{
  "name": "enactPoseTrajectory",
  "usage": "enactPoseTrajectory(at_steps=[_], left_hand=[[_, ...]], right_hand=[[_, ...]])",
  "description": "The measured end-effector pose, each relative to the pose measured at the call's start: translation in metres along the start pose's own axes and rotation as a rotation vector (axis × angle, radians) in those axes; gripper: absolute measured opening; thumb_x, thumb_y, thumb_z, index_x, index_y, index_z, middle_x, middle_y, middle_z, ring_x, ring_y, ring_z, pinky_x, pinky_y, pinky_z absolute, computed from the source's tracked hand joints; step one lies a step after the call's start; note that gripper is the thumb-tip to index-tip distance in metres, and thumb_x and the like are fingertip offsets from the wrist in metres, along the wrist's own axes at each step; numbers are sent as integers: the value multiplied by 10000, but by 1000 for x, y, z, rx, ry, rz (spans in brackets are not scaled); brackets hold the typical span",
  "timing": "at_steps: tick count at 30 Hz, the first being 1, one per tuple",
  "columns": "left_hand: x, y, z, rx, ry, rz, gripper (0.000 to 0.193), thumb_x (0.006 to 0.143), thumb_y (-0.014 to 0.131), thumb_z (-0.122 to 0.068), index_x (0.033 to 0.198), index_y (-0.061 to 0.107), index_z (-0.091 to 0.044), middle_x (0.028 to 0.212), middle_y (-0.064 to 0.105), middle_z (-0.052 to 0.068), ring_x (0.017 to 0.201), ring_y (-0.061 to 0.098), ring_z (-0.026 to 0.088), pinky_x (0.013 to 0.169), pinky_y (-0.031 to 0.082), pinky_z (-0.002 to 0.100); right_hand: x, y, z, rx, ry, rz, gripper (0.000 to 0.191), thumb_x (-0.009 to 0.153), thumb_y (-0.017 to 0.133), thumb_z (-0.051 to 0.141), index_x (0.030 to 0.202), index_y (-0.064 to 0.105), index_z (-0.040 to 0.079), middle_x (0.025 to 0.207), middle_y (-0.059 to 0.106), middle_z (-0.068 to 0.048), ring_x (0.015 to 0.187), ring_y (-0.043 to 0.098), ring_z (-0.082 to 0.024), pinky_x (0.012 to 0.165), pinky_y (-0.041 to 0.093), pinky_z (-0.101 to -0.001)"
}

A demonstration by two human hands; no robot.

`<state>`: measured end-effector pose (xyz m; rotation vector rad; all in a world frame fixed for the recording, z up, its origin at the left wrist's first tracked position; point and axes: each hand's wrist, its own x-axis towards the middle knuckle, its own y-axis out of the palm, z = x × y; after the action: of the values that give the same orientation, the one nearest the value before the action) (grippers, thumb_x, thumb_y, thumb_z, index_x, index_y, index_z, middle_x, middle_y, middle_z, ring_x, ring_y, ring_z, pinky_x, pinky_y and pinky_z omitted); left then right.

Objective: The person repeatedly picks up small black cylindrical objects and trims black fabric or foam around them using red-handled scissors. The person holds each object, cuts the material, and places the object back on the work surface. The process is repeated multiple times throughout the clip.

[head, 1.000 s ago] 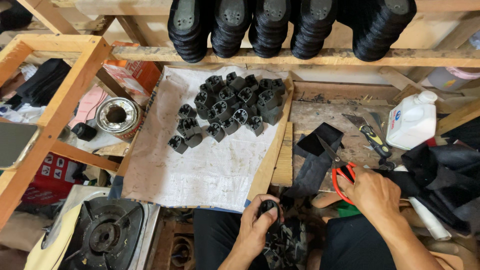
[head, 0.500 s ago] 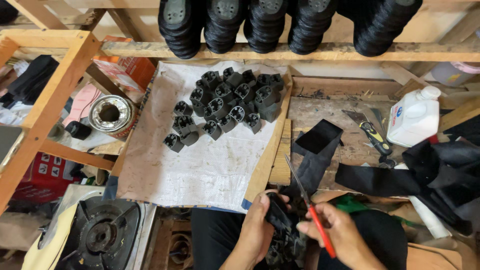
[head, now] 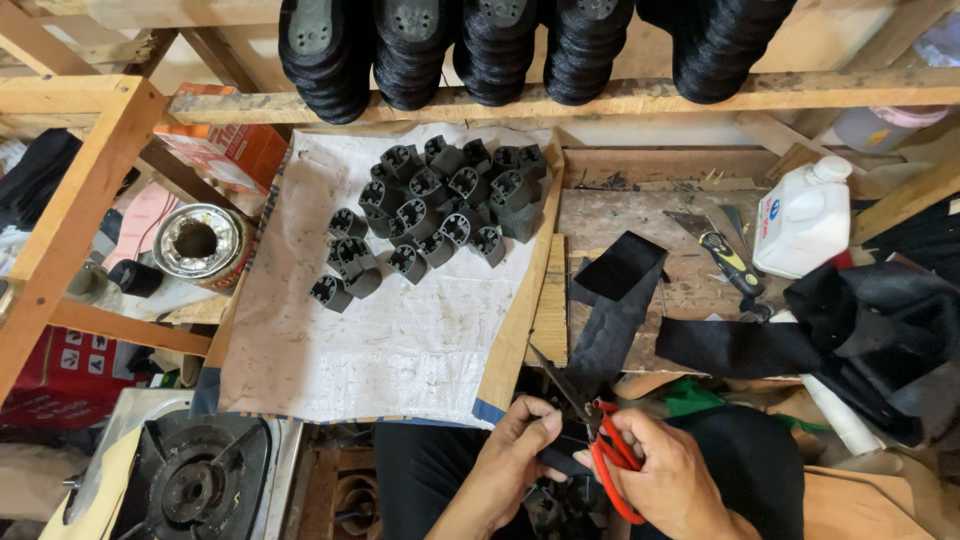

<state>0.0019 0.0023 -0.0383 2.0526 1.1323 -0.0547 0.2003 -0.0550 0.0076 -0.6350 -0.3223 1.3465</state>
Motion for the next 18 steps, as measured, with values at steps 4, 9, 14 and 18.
enactPoseTrajectory(at_steps=[4, 9, 14, 18], left_hand=[[-8, 3, -17, -197, -17, 2, 347, 903, 629, -159, 1218, 540, -45, 1244, 663, 101, 1040, 705, 177, 854, 625, 340], [-18, 13, -36, -368, 26, 25, 595, 964, 622, -262, 1414, 477, 99, 1249, 663, 235, 1073, 717, 270, 821, 604, 311], [-19, 11, -39, -372, 168, 43, 635, 937, 669, -164, 1481, 418, 45, 1281, 637, 261, 1119, 694, 258, 885, 581, 316], [-13, 3, -38, -256, 210, -44, 658, 883, 694, -122, 1470, 412, -24, 1257, 641, 219, 1162, 679, 283, 930, 565, 374]], right_hand=[[2, 5, -18, 356, 100, 33, 399, 690, 908, 198, 969, 678, 30, 696, 699, -13, 621, 626, -66, 556, 536, -263], [-2, 5, -54, 382, 319, 79, 417, 759, 895, 202, 1041, 644, 25, 745, 639, -44, 689, 596, -124, 642, 504, -289], [-11, 0, -76, 37, 355, 311, 456, 792, 861, 408, 1056, 675, 85, 738, 736, -71, 734, 711, -162, 748, 569, -309], [-18, -8, -75, -119, 321, 375, 536, 738, 859, 485, 1136, 705, 161, 764, 749, -83, 790, 731, -195, 809, 581, -323]])
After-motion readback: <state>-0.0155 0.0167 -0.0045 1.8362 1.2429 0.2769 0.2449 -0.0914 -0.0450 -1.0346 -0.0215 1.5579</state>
